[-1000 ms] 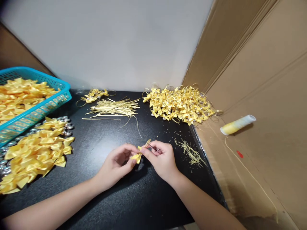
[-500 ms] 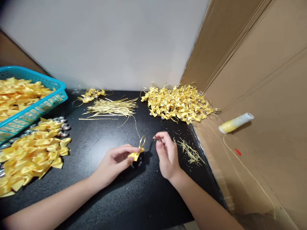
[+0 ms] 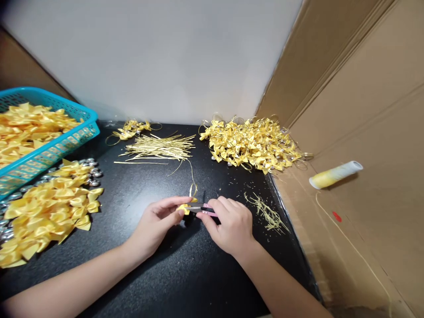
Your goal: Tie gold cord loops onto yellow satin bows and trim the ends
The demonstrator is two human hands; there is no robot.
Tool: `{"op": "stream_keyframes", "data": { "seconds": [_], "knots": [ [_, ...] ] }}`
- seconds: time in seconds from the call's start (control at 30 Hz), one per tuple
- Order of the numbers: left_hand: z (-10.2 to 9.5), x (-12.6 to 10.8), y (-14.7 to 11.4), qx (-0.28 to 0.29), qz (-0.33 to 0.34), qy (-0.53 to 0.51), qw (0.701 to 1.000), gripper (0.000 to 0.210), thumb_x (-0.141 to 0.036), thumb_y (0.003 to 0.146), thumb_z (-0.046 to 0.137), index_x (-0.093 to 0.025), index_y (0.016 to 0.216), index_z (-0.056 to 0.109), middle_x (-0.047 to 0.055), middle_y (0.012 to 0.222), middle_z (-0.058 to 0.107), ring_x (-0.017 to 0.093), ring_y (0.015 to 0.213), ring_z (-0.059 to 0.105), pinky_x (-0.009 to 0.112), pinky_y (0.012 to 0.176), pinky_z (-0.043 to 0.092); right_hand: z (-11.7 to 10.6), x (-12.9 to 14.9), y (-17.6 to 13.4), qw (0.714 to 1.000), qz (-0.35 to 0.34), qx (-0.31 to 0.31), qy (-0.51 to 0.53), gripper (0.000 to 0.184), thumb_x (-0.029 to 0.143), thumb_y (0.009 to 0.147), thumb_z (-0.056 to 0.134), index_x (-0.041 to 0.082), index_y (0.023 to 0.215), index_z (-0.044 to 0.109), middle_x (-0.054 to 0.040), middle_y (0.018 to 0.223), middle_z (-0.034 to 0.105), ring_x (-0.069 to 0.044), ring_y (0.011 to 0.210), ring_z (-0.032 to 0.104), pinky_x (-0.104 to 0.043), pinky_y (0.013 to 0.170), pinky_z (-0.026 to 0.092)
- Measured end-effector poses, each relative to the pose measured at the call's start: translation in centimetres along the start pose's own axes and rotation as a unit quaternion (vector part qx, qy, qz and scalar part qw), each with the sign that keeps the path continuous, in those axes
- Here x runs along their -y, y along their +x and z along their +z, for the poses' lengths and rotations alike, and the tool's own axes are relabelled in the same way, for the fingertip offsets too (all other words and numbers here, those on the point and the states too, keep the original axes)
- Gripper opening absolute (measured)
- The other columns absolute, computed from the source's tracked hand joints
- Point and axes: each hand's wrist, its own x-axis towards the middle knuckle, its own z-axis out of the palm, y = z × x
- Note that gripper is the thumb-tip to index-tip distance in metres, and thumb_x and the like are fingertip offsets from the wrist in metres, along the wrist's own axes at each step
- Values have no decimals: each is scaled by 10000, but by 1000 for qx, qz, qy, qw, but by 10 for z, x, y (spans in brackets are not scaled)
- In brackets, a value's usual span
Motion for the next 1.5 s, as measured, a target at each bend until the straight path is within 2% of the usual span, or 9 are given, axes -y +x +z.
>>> {"op": "stream_keyframes", "data": {
  "seconds": [0.7, 0.83, 0.9, 1.0, 1.1, 1.2, 1.3, 1.4, 1.5],
  "knots": [
    [2, -3, -1, -5, -17, 5, 1000, 219, -211, 701, 717, -186, 913, 767, 37, 831, 755, 136, 699, 618, 220, 621, 469, 4, 3, -1, 1000, -6, -7, 8, 186, 319, 903, 572, 200, 762, 598, -1, 617, 623, -139, 555, 558, -265, 570, 348],
    [2, -2, 0, -6, -15, 4, 1000, 206, -212, 708, 711, -177, 906, 757, 33, 808, 734, 124, 674, 594, 215, 600, 450, 3, -5, -1, 994, 65, -14, 86, 139, 322, 897, 574, 204, 827, 594, -14, 715, 642, -139, 615, 592, -255, 586, 388],
    [2, -1, 0, -3, -4, 7, 1000, 223, -215, 728, 701, -174, 943, 742, 33, 809, 712, 119, 677, 581, 216, 606, 445, 2, -14, -1, 974, 152, -49, 162, 175, 368, 916, 533, 209, 860, 583, -17, 744, 621, -135, 620, 573, -252, 560, 390],
    [2, 2, -2, 16, 42, 22, 999, 278, -216, 780, 668, -183, 1055, 690, 18, 791, 654, 113, 685, 559, 219, 626, 445, 1, -20, 3, 900, 266, -101, 330, 335, 501, 930, 444, 218, 769, 522, 14, 656, 499, -108, 516, 442, -241, 452, 312],
    [3, 4, -4, 35, 99, 45, 993, 307, -212, 835, 628, -206, 1142, 613, 0, 790, 598, 109, 692, 542, 229, 659, 452, 3, -10, 7, 814, 298, -58, 495, 403, 550, 880, 510, 217, 674, 420, 42, 620, 447, -74, 450, 359, -222, 410, 285],
    [5, 5, -6, 51, 136, 89, 985, 293, -209, 864, 605, -226, 1155, 570, 7, 835, 611, 114, 709, 542, 244, 680, 451, 8, 9, 9, 770, 303, 9, 562, 409, 370, 740, 746, 223, 673, 369, 22, 731, 580, -103, 585, 557, -234, 546, 463],
    [6, 6, -8, 54, 156, 134, 977, 290, -203, 862, 616, -240, 1143, 555, 0, 824, 623, 112, 690, 530, 242, 660, 439, 10, 22, 11, 760, 305, 0, 573, 415, 242, 692, 764, 230, 662, 350, 4, 811, 640, -158, 747, 660, -289, 681, 550],
    [6, 6, -9, 47, 150, 133, 979, 372, -206, 850, 636, -261, 1192, 501, -42, 734, 580, 95, 630, 490, 228, 639, 429, 9, 23, 12, 780, 297, -19, 550, 380, 185, 708, 709, 236, 637, 339, 9, 761, 659, -159, 736, 677, -292, 688, 567],
    [5, 3, -8, 68, 104, 76, 989, 423, -259, 855, 630, -265, 1237, 447, -56, 723, 561, 88, 611, 494, 221, 627, 443, 7, 20, 11, 806, 279, -15, 522, 382, 148, 708, 680, 240, 628, 318, 7, 759, 676, -157, 702, 675, -291, 664, 562]
  ]
}}
